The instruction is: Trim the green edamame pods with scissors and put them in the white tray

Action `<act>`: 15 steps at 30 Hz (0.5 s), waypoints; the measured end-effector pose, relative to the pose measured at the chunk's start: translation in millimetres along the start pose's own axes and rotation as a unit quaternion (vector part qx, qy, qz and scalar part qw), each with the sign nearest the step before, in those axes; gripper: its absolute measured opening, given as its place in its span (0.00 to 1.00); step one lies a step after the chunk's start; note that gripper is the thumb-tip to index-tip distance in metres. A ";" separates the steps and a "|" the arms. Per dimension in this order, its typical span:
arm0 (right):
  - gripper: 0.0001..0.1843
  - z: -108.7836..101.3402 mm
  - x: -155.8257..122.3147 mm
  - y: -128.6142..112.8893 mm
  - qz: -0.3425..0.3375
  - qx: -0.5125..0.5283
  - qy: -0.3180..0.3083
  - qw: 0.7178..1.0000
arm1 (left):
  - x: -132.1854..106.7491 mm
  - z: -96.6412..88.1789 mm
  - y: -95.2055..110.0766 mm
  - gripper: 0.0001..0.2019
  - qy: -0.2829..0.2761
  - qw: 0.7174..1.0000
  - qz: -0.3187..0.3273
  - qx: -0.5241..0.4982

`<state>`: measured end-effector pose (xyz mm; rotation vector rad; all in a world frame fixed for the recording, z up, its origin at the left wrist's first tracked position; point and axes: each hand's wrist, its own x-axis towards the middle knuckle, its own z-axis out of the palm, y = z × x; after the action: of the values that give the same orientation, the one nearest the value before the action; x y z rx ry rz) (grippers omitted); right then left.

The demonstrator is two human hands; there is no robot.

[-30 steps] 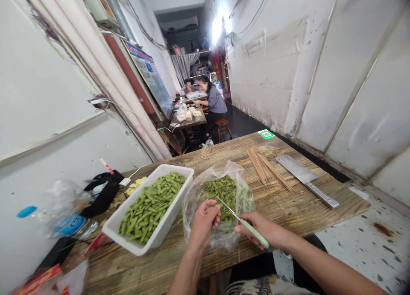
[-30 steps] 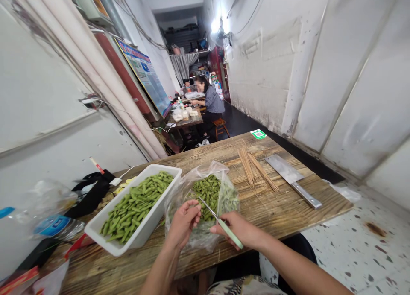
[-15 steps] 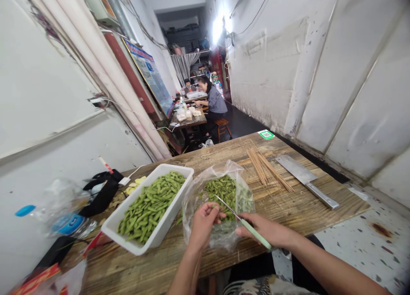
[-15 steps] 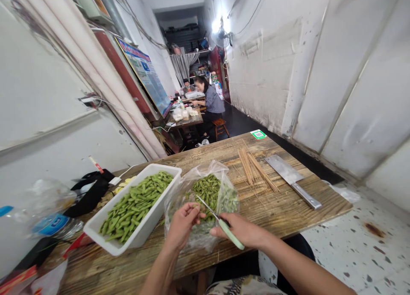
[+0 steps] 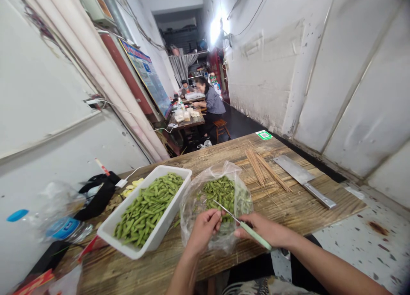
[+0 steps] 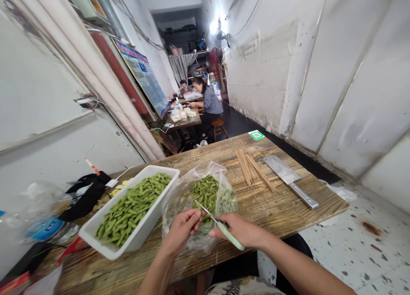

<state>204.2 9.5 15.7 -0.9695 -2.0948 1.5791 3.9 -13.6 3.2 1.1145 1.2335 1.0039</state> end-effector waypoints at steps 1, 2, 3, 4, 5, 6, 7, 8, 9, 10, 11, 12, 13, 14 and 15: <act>0.21 1.2 0.3 -0.2 0.011 0.004 0.004 1.000 | -0.8 0.5 0.7 0.17 -0.011 1.000 -0.012 -0.012; 0.22 2.6 0.7 0.0 0.028 0.014 0.005 0.999 | -1.7 0.6 1.0 0.17 -0.023 0.999 -0.025 -0.024; 0.22 3.9 1.1 0.4 0.050 0.030 0.005 0.998 | -2.7 -0.1 1.1 0.17 -0.032 0.998 -0.037 -0.039; 0.23 4.9 1.3 1.0 0.074 0.051 0.003 0.996 | -3.4 -1.8 1.1 0.16 -0.036 0.997 -0.049 -0.057; 0.23 5.6 1.4 1.7 0.096 0.071 -0.001 0.993 | -3.8 -4.7 1.1 0.16 -0.030 0.995 -0.057 -0.078; 0.24 5.6 1.2 2.3 0.111 0.088 -0.002 0.990 | -3.7 -9.0 1.5 0.15 -0.014 0.993 -0.062 -0.102; 0.24 5.2 0.7 2.7 0.120 0.099 -0.004 0.988 | -2.8 -14.6 2.1 0.14 0.011 0.990 -0.061 -0.129; 0.25 4.3 -0.2 2.9 0.123 0.106 -0.005 0.987 | -1.1 -21.0 3.0 0.13 0.040 0.985 -0.056 -0.157; 0.25 3.0 -1.4 2.8 0.119 0.111 -0.007 0.987 | 1.4 -27.6 3.9 0.12 0.069 0.980 -0.047 -0.183; 0.25 1.7 -2.7 2.7 0.109 0.114 -0.010 0.987 | 4.6 -33.7 4.7 0.11 0.093 0.974 -0.038 -0.202; 0.25 0.6 -3.9 2.5 0.099 0.119 -0.012 0.988 | 8.3 -38.7 4.9 0.10 0.117 0.971 -0.028 -0.209; 0.25 -0.3 -5.1 2.4 0.090 0.124 -0.015 0.988 | 12.2 -41.8 4.3 0.09 0.140 0.971 -0.018 -0.193; 0.25 -0.9 -5.9 2.5 0.084 0.131 -0.017 0.988 | 16.0 -42.8 2.7 0.09 0.160 0.975 -0.007 -0.151; 0.25 -1.0 -6.5 2.9 0.080 0.136 -0.020 0.987 | 19.6 -41.6 -0.1 0.08 0.170 0.982 0.004 -0.083; 0.25 -0.9 -6.7 3.6 0.080 0.139 -0.022 0.987 | 22.6 -38.3 -3.8 0.07 0.165 0.986 0.014 0.002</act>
<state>210.6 6.0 13.5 -1.0306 -1.7966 1.9268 -32.4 11.1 -4.9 0.9951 1.4853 1.2435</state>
